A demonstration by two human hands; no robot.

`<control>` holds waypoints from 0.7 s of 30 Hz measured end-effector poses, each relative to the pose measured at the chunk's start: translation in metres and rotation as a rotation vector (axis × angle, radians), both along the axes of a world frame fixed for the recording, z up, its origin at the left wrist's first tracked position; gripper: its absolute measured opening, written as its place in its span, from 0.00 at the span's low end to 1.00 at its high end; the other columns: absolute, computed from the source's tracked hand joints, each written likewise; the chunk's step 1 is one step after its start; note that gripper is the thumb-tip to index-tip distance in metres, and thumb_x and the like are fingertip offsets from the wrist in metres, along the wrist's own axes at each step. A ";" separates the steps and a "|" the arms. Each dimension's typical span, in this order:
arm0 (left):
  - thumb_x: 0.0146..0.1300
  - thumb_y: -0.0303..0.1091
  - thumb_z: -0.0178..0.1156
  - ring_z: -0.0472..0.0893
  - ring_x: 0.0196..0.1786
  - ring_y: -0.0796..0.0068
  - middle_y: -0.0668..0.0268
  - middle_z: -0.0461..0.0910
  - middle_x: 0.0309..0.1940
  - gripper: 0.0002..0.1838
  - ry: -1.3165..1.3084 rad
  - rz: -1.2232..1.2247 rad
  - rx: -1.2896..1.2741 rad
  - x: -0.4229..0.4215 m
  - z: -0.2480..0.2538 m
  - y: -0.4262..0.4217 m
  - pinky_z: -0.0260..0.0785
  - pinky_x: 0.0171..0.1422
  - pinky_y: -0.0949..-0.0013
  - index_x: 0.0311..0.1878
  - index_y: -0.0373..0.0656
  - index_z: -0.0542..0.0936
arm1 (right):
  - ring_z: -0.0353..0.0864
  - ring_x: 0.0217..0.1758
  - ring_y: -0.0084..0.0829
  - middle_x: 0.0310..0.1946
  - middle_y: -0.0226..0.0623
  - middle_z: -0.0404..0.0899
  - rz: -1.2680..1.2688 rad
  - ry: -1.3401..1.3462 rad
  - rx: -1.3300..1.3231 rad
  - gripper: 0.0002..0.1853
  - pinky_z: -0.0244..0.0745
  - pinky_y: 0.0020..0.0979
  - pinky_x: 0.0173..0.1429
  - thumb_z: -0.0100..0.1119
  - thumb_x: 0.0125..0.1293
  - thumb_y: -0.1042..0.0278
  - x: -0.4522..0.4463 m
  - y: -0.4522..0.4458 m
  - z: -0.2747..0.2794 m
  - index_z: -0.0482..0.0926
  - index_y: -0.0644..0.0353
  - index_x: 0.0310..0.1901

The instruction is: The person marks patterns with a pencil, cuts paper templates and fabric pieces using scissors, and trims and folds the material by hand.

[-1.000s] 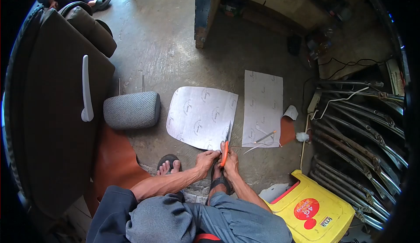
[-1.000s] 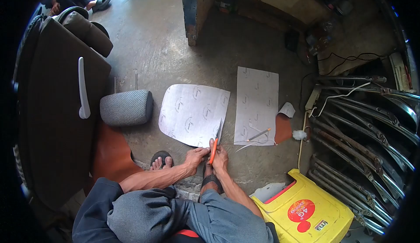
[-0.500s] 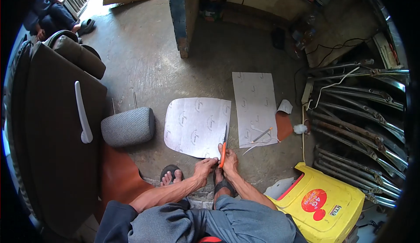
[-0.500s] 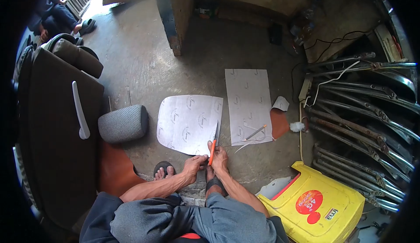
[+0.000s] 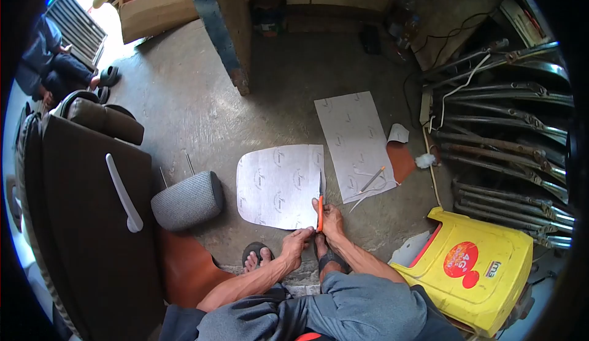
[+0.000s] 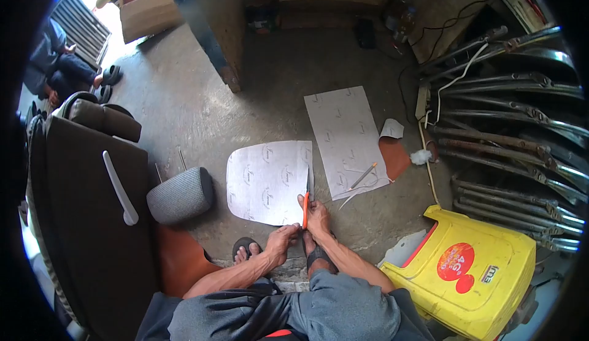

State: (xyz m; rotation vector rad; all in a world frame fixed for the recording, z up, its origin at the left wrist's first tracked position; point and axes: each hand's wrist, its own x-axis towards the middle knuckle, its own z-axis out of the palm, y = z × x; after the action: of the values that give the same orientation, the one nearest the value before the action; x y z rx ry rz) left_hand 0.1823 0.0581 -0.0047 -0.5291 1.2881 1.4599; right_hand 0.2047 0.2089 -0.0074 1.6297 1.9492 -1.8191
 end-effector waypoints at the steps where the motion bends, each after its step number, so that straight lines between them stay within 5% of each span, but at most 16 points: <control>1: 0.66 0.43 0.69 0.78 0.46 0.79 0.72 0.86 0.44 0.15 -0.011 0.005 0.022 0.000 -0.001 -0.001 0.64 0.49 0.70 0.48 0.43 0.86 | 0.80 0.33 0.27 0.31 0.37 0.82 0.024 -0.031 0.030 0.38 0.75 0.29 0.37 0.69 0.60 0.31 -0.001 0.001 -0.002 0.81 0.70 0.42; 13: 0.67 0.44 0.68 0.76 0.49 0.76 0.71 0.82 0.45 0.15 -0.046 -0.023 0.038 -0.008 0.012 -0.011 0.64 0.55 0.64 0.49 0.45 0.83 | 0.83 0.38 0.34 0.33 0.44 0.84 -0.003 -0.056 0.043 0.41 0.78 0.33 0.43 0.69 0.58 0.28 -0.017 0.006 0.005 0.83 0.72 0.43; 18: 0.68 0.43 0.67 0.76 0.49 0.76 0.71 0.82 0.45 0.15 -0.066 0.004 0.054 -0.016 0.022 -0.010 0.64 0.56 0.64 0.50 0.45 0.83 | 0.69 0.17 0.18 0.19 0.25 0.72 -0.064 0.012 -0.060 0.39 0.60 0.24 0.20 0.69 0.58 0.28 -0.023 0.009 -0.011 0.80 0.67 0.42; 21: 0.68 0.43 0.67 0.76 0.49 0.76 0.71 0.81 0.44 0.14 -0.095 -0.001 0.073 -0.015 0.021 -0.012 0.64 0.56 0.65 0.50 0.45 0.83 | 0.69 0.17 0.20 0.20 0.27 0.73 -0.076 0.048 -0.100 0.41 0.62 0.25 0.20 0.69 0.58 0.28 -0.021 0.009 -0.006 0.79 0.69 0.44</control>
State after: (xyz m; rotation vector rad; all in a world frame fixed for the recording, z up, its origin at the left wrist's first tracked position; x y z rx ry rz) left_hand 0.1669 0.0466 0.0162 -0.5426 1.1564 1.4575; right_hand 0.1840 0.2178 -0.0136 1.6666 1.8049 -1.9667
